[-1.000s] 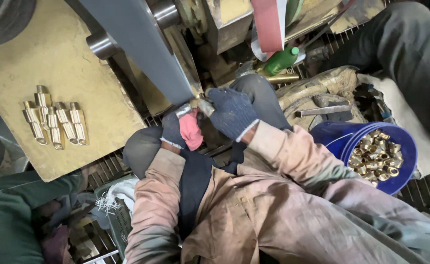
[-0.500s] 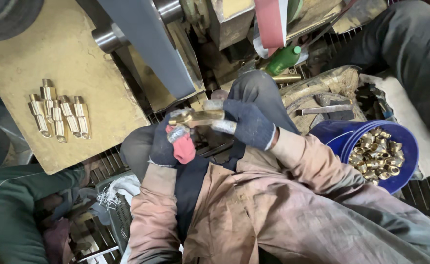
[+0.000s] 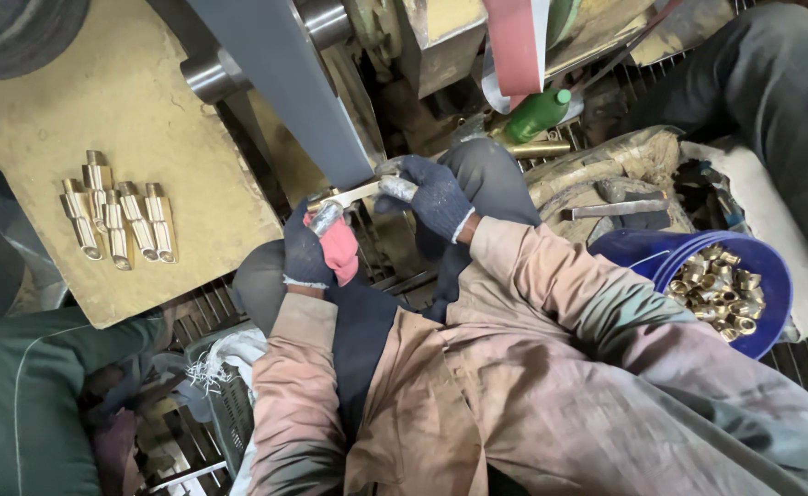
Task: The person sits on the floor and repeatedly picks up small brass-colored metal parts, rubs them against a grinding wheel using a pink cloth, and places them on a nearby wooden board. The person handles the parts one at a time throughout the clip.
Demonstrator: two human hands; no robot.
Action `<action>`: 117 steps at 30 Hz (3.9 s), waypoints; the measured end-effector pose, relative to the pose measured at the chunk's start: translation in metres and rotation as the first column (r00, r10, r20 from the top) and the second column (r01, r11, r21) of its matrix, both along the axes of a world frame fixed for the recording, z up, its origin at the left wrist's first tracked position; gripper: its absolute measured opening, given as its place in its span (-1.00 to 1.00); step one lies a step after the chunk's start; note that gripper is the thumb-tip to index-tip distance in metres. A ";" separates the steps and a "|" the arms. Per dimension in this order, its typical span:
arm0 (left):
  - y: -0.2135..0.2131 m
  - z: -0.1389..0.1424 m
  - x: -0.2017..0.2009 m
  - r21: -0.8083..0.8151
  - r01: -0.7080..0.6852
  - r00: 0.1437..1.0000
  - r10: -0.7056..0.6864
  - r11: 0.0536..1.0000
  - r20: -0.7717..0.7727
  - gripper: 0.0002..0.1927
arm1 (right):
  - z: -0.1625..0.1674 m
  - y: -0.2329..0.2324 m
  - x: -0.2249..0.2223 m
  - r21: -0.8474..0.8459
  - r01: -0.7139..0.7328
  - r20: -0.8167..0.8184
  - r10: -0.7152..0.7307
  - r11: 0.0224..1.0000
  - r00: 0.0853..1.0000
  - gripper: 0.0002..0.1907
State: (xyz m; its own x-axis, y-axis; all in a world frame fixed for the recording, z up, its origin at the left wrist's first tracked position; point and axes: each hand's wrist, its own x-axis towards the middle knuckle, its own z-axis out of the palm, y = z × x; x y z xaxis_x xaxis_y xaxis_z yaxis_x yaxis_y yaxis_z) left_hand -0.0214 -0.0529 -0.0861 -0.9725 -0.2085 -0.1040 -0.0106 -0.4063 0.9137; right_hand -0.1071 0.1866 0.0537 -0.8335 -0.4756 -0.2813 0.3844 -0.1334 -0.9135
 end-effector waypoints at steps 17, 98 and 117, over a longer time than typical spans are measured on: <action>0.037 0.075 0.000 0.012 -0.117 0.974 0.112 0.993 0.195 -0.78 | -0.054 -0.025 -0.021 -0.226 0.206 0.541 -0.053 0.952 0.839 -0.71; 0.010 -0.003 -0.018 0.716 -0.051 0.956 -0.173 0.696 0.236 -0.70 | -0.005 0.029 -0.044 0.075 -0.269 0.005 0.269 0.960 0.963 -0.58; 0.033 -0.025 -0.023 0.632 0.107 0.982 -0.181 0.768 0.054 -0.61 | 0.007 0.008 -0.026 0.579 0.132 -0.651 0.358 0.805 0.669 -0.47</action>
State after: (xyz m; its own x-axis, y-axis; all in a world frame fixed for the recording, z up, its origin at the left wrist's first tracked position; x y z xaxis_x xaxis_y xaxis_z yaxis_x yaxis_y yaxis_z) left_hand -0.0442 -0.0195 -0.1108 -0.9609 0.0799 -0.2650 -0.1964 -0.8716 0.4492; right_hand -0.1334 0.1941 0.0607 -0.8264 -0.5480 0.1291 -0.4282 0.4628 -0.7762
